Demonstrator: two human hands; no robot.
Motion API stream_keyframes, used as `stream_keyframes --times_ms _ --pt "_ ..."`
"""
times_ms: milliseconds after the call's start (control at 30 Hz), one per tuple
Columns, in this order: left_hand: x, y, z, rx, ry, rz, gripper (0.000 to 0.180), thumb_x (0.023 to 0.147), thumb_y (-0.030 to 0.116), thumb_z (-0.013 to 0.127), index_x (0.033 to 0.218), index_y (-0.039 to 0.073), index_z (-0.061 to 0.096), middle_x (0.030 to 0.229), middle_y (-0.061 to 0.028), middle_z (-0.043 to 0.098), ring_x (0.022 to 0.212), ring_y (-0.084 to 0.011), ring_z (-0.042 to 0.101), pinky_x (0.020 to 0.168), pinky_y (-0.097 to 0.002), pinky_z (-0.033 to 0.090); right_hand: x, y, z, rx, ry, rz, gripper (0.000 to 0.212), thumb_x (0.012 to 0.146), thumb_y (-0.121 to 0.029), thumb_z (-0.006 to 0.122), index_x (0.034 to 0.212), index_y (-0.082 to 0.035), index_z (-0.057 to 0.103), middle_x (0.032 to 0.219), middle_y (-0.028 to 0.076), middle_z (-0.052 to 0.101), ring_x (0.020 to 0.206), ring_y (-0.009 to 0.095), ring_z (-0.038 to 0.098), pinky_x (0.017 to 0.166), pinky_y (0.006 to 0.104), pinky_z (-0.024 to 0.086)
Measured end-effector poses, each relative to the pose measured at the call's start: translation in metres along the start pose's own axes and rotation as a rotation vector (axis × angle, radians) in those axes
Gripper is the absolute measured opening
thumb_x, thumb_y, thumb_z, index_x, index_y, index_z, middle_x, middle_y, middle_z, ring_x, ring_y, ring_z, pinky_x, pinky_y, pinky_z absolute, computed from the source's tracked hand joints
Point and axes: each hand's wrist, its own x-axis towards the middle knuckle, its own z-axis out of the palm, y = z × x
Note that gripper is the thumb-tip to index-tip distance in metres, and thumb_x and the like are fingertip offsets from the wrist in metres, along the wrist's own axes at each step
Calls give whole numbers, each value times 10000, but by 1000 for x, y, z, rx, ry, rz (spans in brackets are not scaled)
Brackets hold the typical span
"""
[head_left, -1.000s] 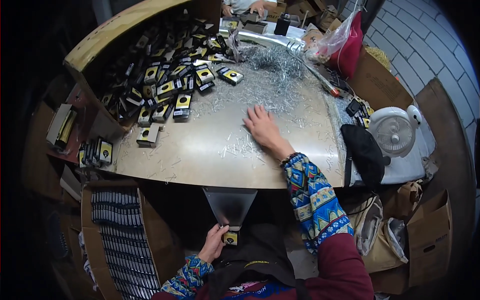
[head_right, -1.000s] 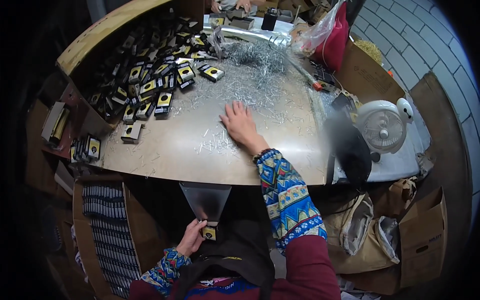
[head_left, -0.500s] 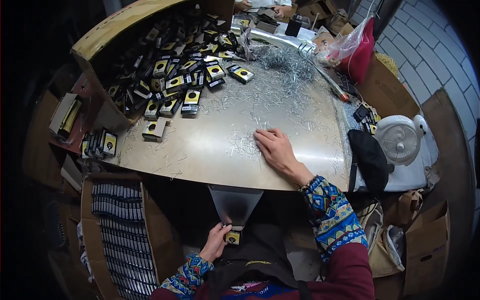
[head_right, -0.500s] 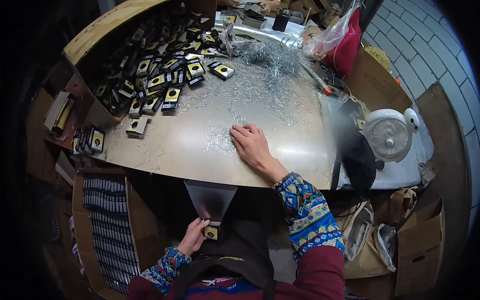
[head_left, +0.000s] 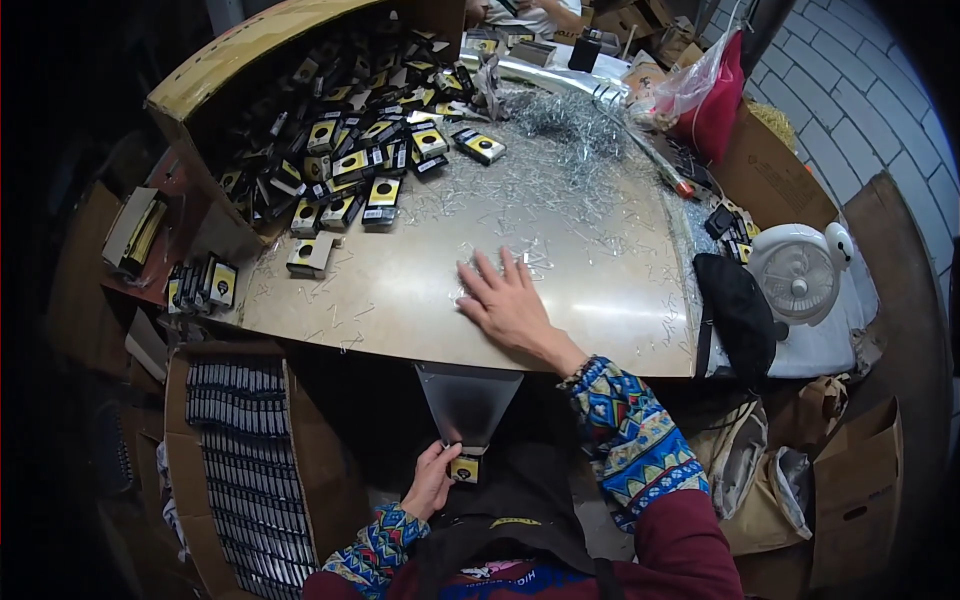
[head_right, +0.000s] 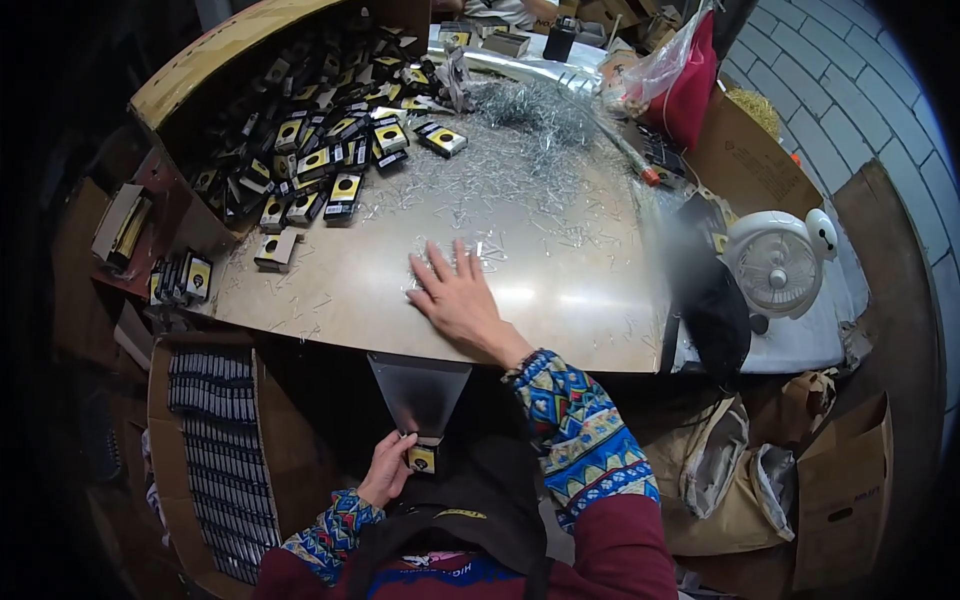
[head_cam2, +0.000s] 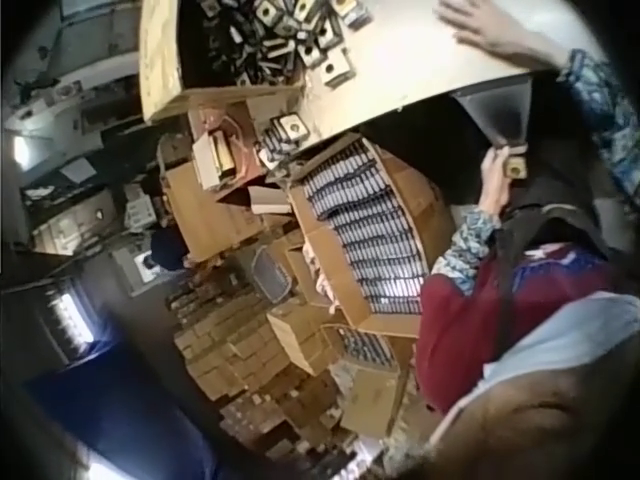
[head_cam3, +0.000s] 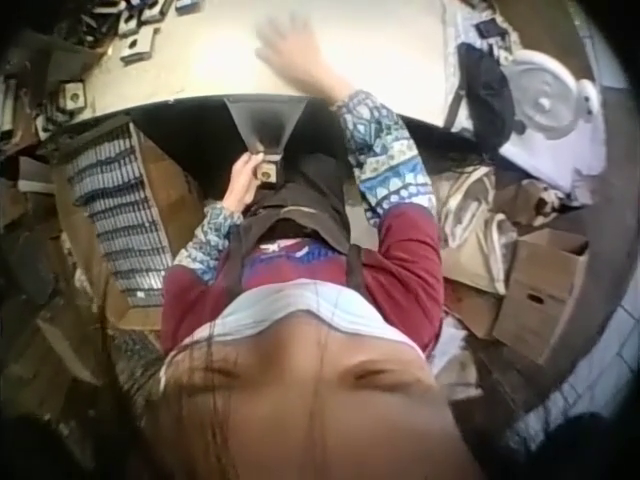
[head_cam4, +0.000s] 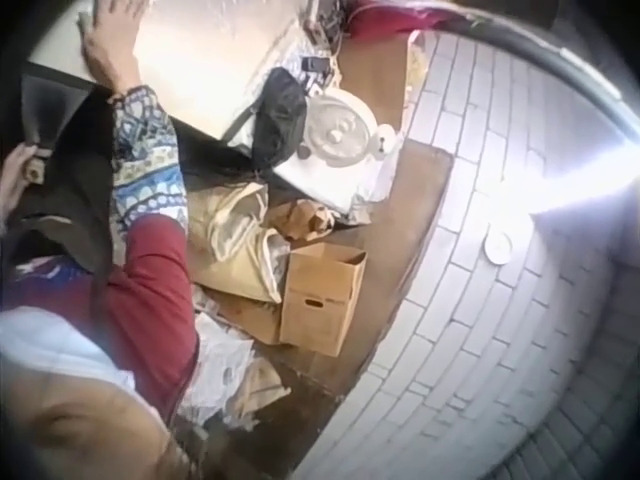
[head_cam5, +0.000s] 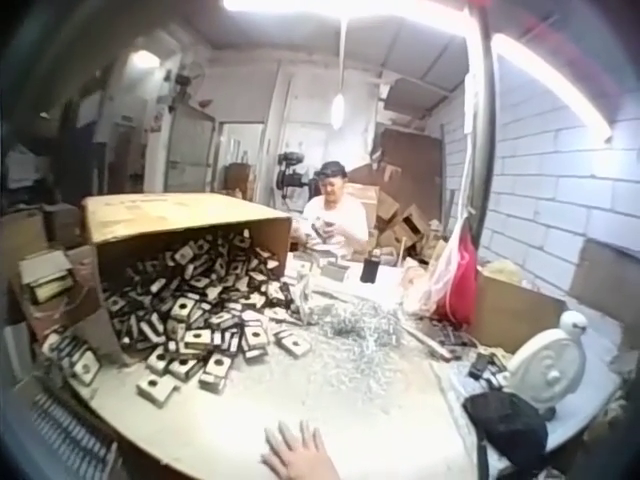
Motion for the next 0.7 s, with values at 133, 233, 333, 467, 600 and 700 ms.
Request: stream_keyframes --times_ms 133,233,333,467,600,700 --pt "-3 -3 5 -34 53 49 127 938 139 611 1025 48 603 949 -27 660 861 -114 637 717 -265 523 -24 -35 14 4 1 -57 474 982 -343 481 1405 -131 449 1480 183 369 1365 473 284 1100 581 265" --pt "-3 -9 2 41 101 79 145 922 120 626 1048 51 615 920 -17 660 794 -98 631 662 -240 510 -57 -66 -2 65 -27 -47 454 975 -311 502 1377 -101 475 1455 192 397 1358 481 292 1094 590 267" --pt "-4 -8 -3 46 73 71 127 903 105 630 1024 68 619 920 -3 657 816 -82 617 665 -226 496 -77 -82 -25 153 -66 -52 432 960 -238 537 1351 -61 494 1427 207 427 1347 475 326 1094 591 274" --pt "-7 -2 2 30 4 77 181 902 103 615 1079 70 595 951 3 648 843 -68 600 683 -211 476 -80 -73 -36 337 56 14 424 918 -135 605 1318 -30 514 1363 228 486 1282 415 456 1077 546 341" --pt "-9 -6 8 21 40 82 198 910 98 597 1104 60 582 983 -4 644 849 -75 597 693 -219 476 -88 -71 -46 467 47 51 332 877 -35 598 1209 -24 586 1210 193 587 1159 379 535 979 462 433" --pt "-11 -12 14 329 81 200 362 848 108 679 1155 28 505 1022 -67 642 845 -164 626 717 -286 498 -100 -73 -39 632 8 98 292 805 45 586 1087 -20 627 1057 164 625 1024 353 568 874 416 471"
